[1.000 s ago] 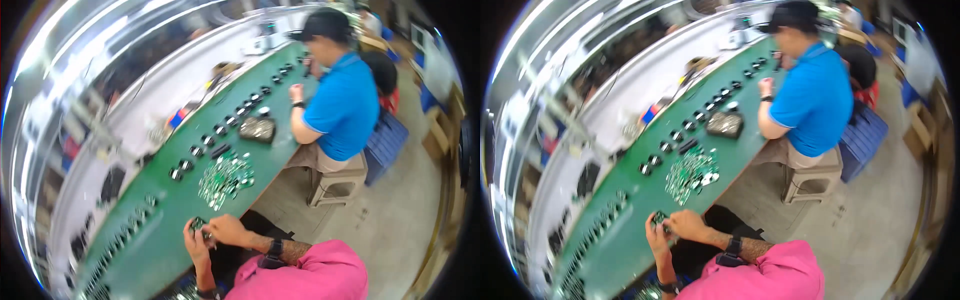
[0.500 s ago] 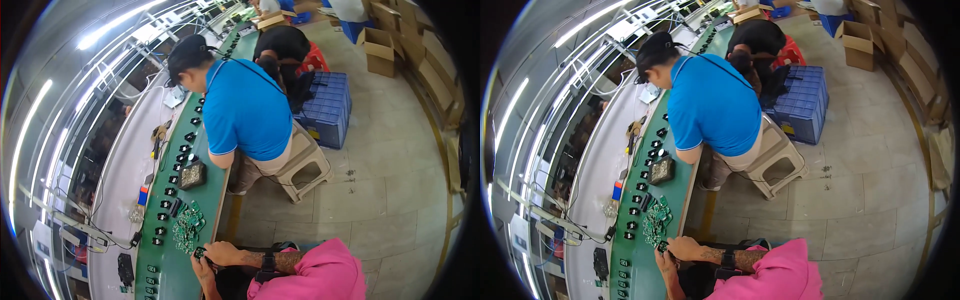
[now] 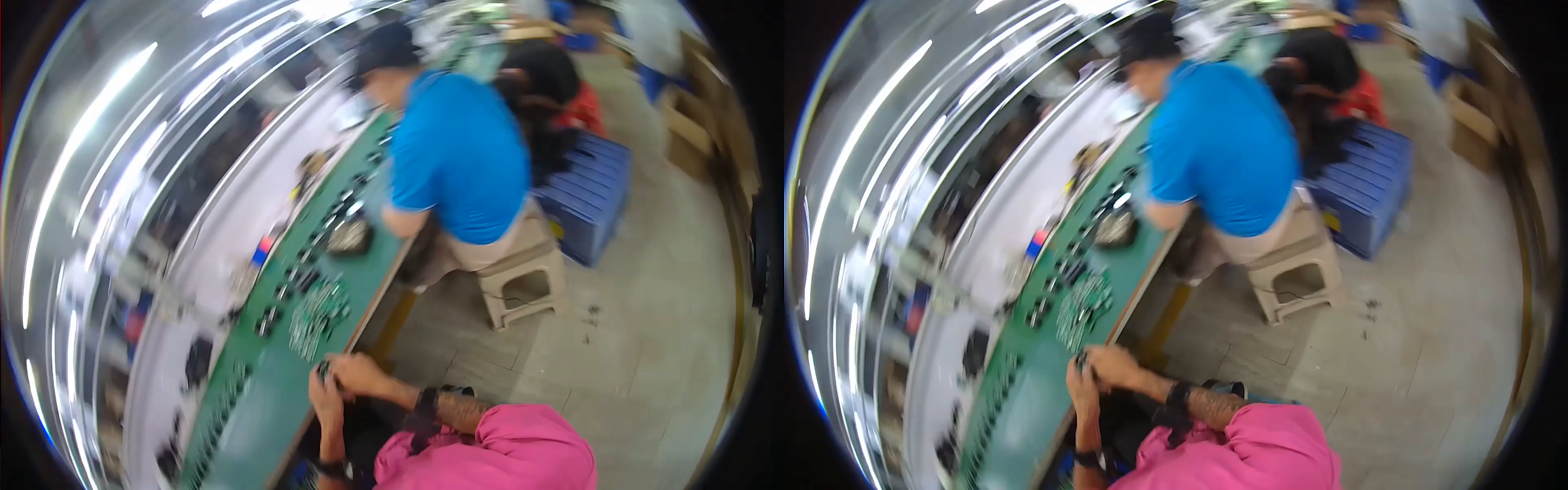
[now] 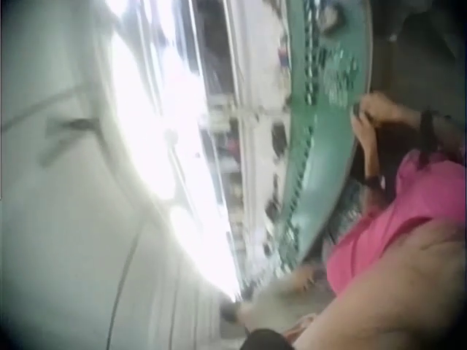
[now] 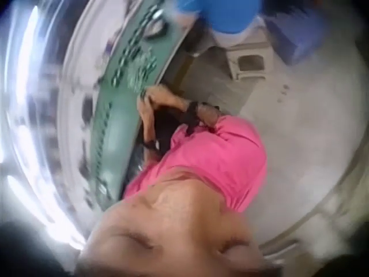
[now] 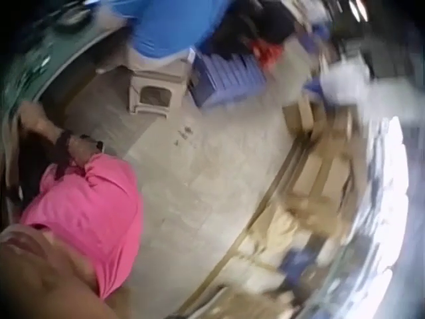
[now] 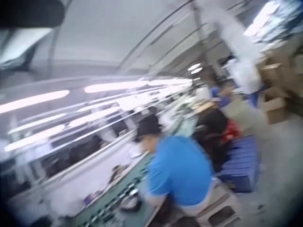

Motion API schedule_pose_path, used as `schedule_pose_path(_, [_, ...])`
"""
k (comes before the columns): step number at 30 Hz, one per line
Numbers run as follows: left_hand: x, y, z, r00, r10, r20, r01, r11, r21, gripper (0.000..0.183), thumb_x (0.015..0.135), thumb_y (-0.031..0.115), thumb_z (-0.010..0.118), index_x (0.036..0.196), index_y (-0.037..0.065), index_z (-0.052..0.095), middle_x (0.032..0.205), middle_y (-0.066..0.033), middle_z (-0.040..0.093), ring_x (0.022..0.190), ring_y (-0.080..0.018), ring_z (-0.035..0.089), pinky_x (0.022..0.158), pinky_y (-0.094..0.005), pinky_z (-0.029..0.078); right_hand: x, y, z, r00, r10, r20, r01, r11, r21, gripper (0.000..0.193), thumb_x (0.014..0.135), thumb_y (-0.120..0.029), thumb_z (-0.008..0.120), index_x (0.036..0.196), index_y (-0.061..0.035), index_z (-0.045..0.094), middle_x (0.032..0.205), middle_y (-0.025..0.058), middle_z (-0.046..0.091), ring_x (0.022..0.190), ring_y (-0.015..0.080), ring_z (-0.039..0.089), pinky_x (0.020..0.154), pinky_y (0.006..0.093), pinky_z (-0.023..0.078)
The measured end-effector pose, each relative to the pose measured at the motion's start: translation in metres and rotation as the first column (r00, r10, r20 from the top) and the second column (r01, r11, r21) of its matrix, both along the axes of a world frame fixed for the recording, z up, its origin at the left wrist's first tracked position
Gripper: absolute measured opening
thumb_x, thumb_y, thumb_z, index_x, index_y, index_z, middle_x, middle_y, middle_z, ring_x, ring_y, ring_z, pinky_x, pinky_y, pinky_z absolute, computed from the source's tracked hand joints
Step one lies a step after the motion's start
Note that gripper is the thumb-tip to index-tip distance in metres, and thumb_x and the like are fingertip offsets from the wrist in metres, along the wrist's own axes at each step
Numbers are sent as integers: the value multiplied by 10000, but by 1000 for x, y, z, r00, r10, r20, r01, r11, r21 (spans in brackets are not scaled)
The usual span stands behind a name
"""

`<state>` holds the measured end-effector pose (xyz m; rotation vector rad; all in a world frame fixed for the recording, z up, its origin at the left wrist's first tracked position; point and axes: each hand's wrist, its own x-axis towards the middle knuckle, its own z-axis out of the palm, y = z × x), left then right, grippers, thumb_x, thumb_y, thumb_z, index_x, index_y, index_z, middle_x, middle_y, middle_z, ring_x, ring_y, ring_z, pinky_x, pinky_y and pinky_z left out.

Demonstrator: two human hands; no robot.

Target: The person picks up a circuit board and a black plastic housing, fits the board into the housing by hand, and places the assembled unit onto the green workbench. They then repeat the process with another circuit board and housing.

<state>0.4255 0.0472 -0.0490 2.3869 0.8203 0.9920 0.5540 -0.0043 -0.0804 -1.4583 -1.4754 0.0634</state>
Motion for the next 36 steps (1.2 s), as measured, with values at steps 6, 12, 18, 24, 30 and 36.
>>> schedule_pose_path(6, [-8,37,18,992,55,118,-75,982,171,316,957,145,495,1226,-7,562,990,-215,680,818,-380,689,728,-400,553,-6,36,29,954,41,-296,-42,999,3,254,917,-237,572,1025,-18,643,933,177,678,852,389,661,749,464,539])
schedule_pose_path(12, [-66,83,79,843,323,431,346,288,-893,247,971,126,525,1139,-49,571,933,-223,708,553,-146,634,487,-221,537,-14,63,79,240,230,-943,-544,837,66,452,1058,-358,429,1233,28,588,593,41,548,395,67,428,362,205,254])
schedule_pose_path(18, [-87,106,88,812,337,477,461,131,-878,232,973,121,528,1124,-50,568,987,-286,702,628,-171,685,557,-242,589,-56,97,2,916,80,-394,-102,994,-36,205,955,-153,602,1011,32,669,802,165,701,667,297,682,619,404,520])
schedule_pose_path(24, [-61,183,54,894,233,384,115,707,-698,320,993,92,490,1291,-24,508,1130,-214,652,678,-247,710,566,-284,611,-64,117,-9,993,-35,114,28,998,63,135,919,-178,633,869,-53,634,767,131,656,631,341,650,554,431,515])
schedule_pose_path(30, [-47,352,-7,806,538,248,-333,757,-562,280,913,9,504,1186,-44,535,1075,-224,635,706,-340,728,522,-369,619,-72,113,-15,981,-75,181,72,997,26,127,885,-180,658,804,-92,616,735,100,629,602,316,631,524,419,509])
schedule_pose_path(36, [-61,424,-14,752,602,-268,-659,676,-330,298,809,52,635,1078,-55,569,1093,-326,636,930,-425,686,811,-506,558,-75,114,-7,964,-106,245,91,993,74,218,874,-181,656,727,-123,506,680,40,522,565,220,597,487,344,494])
